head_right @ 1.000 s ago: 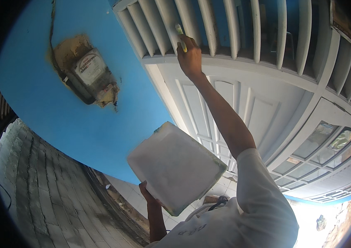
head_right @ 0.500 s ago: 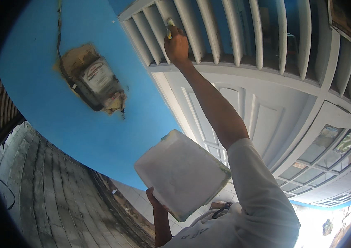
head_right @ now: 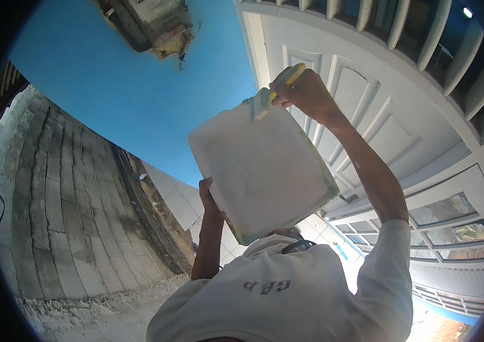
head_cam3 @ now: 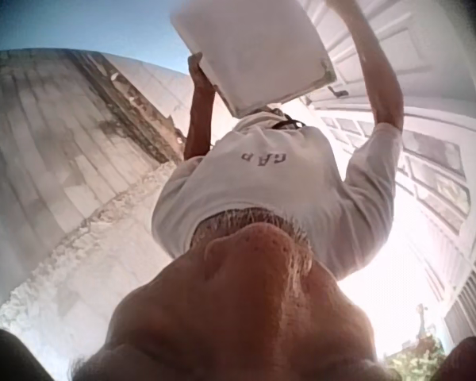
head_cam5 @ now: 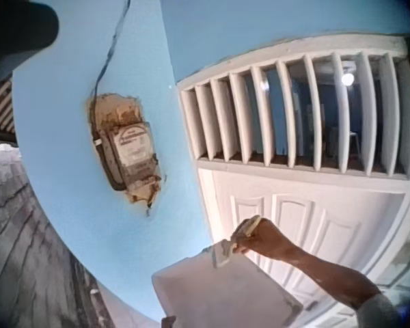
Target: The person paints the white door frame and upper grille using a brush and paint tray. They repeatedly dip the brush into the tray and apply white paint to the vertical bars and horizontal sections of the door frame.
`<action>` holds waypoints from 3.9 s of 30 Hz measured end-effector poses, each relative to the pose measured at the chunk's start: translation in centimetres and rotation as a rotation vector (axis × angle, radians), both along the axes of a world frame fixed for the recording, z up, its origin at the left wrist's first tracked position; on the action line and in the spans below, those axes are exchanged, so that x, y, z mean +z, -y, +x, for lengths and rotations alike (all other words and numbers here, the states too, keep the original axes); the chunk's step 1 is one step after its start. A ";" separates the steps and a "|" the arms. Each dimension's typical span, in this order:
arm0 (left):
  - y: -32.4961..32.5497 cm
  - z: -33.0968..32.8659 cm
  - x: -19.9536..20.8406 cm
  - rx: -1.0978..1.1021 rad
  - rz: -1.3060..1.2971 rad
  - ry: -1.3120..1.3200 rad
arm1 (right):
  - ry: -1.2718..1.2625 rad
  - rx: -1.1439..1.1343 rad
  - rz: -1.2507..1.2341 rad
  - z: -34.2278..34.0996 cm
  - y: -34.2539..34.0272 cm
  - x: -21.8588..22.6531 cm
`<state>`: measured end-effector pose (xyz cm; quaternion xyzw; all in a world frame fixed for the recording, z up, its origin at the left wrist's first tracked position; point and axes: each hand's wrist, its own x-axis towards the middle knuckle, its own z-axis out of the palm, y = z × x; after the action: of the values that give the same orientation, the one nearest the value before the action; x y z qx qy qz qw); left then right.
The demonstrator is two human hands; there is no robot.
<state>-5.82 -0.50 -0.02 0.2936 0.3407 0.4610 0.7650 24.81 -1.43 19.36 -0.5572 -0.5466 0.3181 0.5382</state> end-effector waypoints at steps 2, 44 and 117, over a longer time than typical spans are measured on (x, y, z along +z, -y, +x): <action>-0.3 0.0 -0.4 -0.028 -0.002 -0.002 | 0.140 -0.071 -0.117 -0.8 -1.6 -1.8; 1.4 1.9 -0.1 -0.032 0.037 -0.120 | 0.335 0.178 0.084 0.1 7.7 -10.6; -0.2 -0.7 -2.2 0.031 0.038 -0.074 | 0.532 -1.167 1.063 15.0 -0.5 20.5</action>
<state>-6.49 -0.26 -2.19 0.3199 0.3645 0.4680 0.7388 39.85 -0.93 39.87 -0.4793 -0.3563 -0.4545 0.6609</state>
